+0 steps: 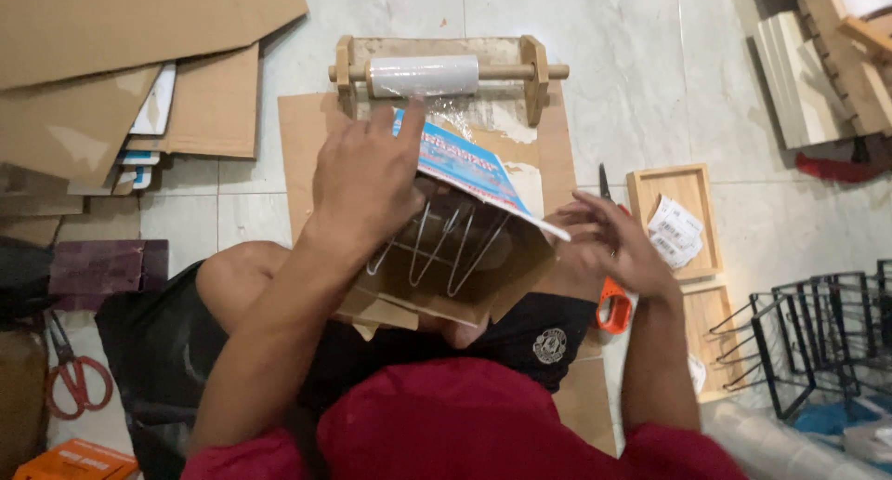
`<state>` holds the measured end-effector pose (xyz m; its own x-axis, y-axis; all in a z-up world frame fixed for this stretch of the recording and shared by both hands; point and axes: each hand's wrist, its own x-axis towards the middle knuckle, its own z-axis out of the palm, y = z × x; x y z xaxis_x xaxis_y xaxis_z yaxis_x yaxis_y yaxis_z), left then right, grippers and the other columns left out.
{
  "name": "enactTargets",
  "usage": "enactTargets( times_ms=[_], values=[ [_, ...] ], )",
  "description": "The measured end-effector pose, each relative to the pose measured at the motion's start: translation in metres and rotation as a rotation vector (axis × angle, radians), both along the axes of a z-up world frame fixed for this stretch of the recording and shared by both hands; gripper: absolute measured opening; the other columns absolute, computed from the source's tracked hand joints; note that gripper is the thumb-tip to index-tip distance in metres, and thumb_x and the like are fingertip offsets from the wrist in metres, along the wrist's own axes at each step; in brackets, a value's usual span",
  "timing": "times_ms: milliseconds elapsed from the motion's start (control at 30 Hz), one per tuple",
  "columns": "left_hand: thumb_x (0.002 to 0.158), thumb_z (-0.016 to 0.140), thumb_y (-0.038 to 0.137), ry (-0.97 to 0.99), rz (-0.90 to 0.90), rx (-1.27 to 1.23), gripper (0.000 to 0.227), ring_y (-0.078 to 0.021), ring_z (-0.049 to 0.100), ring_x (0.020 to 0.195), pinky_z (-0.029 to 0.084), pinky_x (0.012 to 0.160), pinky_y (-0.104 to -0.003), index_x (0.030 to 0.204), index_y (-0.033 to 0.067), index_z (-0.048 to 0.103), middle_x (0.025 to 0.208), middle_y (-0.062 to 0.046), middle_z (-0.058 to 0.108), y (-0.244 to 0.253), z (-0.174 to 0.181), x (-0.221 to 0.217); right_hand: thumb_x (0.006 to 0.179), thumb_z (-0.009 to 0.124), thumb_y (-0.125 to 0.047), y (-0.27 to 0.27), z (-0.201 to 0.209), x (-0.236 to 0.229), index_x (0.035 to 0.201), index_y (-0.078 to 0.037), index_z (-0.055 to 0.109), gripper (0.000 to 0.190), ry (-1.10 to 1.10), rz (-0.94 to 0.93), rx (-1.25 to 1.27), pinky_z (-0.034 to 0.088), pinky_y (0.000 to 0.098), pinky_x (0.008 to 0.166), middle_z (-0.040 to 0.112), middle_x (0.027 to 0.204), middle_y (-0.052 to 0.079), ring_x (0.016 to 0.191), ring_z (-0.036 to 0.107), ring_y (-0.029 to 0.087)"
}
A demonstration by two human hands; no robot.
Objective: The person cuts a cardboard box using scissors, places a metal rack and cardboard pieces inside, and seals the package with tape.
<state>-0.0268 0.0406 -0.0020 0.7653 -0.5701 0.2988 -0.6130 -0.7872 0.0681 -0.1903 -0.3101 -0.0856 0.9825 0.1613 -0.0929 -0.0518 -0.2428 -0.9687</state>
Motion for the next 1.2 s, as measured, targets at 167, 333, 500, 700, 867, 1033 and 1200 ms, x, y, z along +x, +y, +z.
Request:
enactTargets(
  times_ms=[167,333,500,700,867,1033,1200],
  values=[
    [0.066,0.096,0.032,-0.256,-0.240,-0.164,0.098,-0.0398,0.069,0.104,0.051,0.094,-0.053,0.154,0.0130,0.056,0.123,-0.018,0.063,-0.001,-0.001,0.015,0.064,0.095,-0.048,0.056,-0.024,-0.010,0.166,0.002,0.022,0.135,-0.326,-0.112,0.004,0.038,0.0621,0.120,0.039,0.155,0.028,0.146,0.040,0.043],
    [0.079,0.108,0.035,-0.135,-0.159,-0.377,0.111,-0.0537,0.040,0.152,0.020,0.122,-0.073,0.165,0.0055,0.045,0.163,-0.033,0.040,0.028,0.019,-0.006,0.092,0.057,-0.077,0.095,-0.023,0.014,0.159,0.003,0.045,0.105,-0.398,-0.510,-0.464,0.054,0.0579,0.080,0.073,0.102,0.034,0.086,0.073,0.052],
    [0.086,0.085,0.044,1.043,-0.165,-0.774,0.128,-0.0627,0.009,0.155,0.007,0.127,-0.071,0.165,-0.0076,-0.002,0.168,-0.044,0.007,0.063,-0.049,-0.021,0.092,0.057,-0.036,0.122,-0.034,0.041,0.163,-0.012,0.033,0.079,-0.315,-0.653,0.439,0.042,0.0517,0.107,0.059,0.134,0.025,0.108,0.060,0.037],
    [0.092,0.068,0.033,1.000,-0.362,-1.286,0.105,-0.0552,0.022,0.157,0.017,0.129,-0.070,0.167,-0.0017,0.002,0.169,-0.037,0.016,0.059,-0.020,-0.030,0.101,0.050,-0.015,0.149,0.029,0.053,0.161,-0.003,0.033,0.063,-0.259,-0.591,0.367,0.026,0.0511,0.127,0.045,0.155,0.030,0.145,0.043,0.044],
    [0.094,0.055,0.071,0.712,-0.434,-1.319,0.110,-0.0512,0.007,0.164,0.000,0.134,-0.067,0.171,0.0063,0.011,0.177,-0.026,0.008,0.068,-0.036,-0.002,0.109,0.054,-0.020,0.110,0.019,0.095,0.163,-0.009,0.035,0.058,-0.234,-0.566,0.548,0.036,0.0524,0.123,0.047,0.153,0.027,0.143,0.050,0.038],
    [0.068,0.053,0.102,0.500,-0.493,-1.218,0.146,-0.0375,-0.005,0.167,-0.007,0.136,-0.060,0.175,0.0150,0.003,0.182,-0.013,-0.004,0.051,-0.102,0.005,0.111,0.064,-0.025,0.104,0.026,0.134,0.158,-0.008,0.042,0.055,-0.305,-0.584,0.542,0.037,0.0506,0.122,0.049,0.151,0.029,0.139,0.053,0.036],
    [0.104,0.065,0.057,0.058,-0.423,-1.063,0.101,-0.0371,-0.013,0.175,0.008,0.148,-0.071,0.176,0.0473,-0.005,0.184,-0.013,-0.009,0.022,-0.068,0.005,0.112,0.057,-0.030,0.068,0.027,0.156,0.152,-0.005,0.054,0.047,-0.393,-0.468,0.154,0.032,0.0391,0.132,0.053,0.159,0.013,0.153,0.044,0.023]
  ],
)
